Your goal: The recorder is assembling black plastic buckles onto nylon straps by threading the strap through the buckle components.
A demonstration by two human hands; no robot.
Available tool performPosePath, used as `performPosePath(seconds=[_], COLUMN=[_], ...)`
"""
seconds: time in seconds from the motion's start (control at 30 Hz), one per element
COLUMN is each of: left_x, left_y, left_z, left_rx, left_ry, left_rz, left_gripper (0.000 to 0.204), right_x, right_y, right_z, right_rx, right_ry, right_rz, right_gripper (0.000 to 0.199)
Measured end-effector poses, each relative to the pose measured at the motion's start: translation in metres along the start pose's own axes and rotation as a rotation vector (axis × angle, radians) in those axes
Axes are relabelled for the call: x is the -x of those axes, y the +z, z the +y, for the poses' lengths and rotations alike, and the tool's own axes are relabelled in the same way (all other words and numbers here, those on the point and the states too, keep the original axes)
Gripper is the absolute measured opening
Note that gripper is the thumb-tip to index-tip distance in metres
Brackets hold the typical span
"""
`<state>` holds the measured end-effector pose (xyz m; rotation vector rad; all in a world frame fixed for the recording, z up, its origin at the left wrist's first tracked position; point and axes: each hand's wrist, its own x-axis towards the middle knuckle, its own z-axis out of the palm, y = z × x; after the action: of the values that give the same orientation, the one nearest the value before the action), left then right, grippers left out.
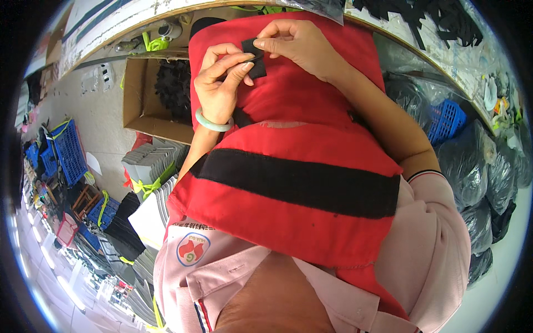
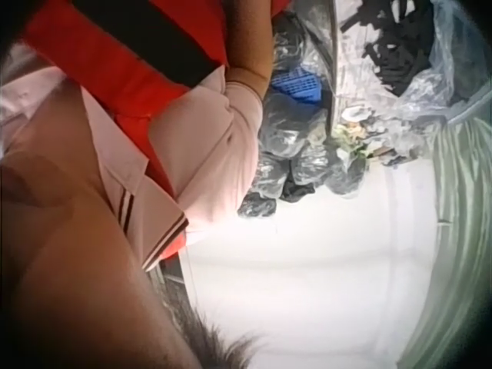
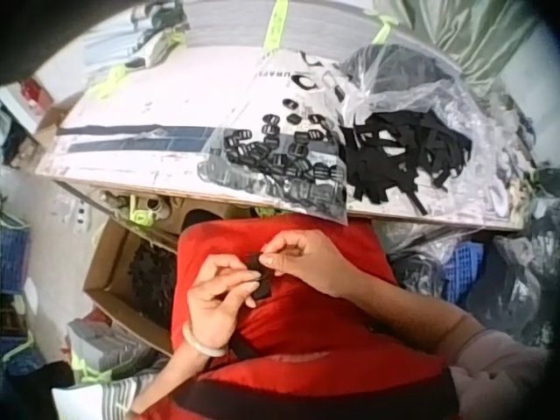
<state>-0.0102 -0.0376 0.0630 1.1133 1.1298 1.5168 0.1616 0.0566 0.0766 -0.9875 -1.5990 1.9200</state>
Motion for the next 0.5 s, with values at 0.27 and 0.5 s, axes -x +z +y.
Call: performPosePath(seconds=[0.27,0.5], left_x=[0.000,0.024], left_y=[0.002,-0.088], left_z=[0.023,0.058], left_rx=[-0.243,-0.218], left_ry=[-0.123,-0.336], left_rz=[-0.087,0.269], left_gripper=[0.014,0.020], right_x=[-0.012,0.010], right_y=[0.004,-0.022], right_z=[0.022,-0.022], right_rx=[-0.110,0.137], right_ry=[-0.155,-0.104], right_rz=[0.185,0.132], right_gripper=[0.014,0.016])
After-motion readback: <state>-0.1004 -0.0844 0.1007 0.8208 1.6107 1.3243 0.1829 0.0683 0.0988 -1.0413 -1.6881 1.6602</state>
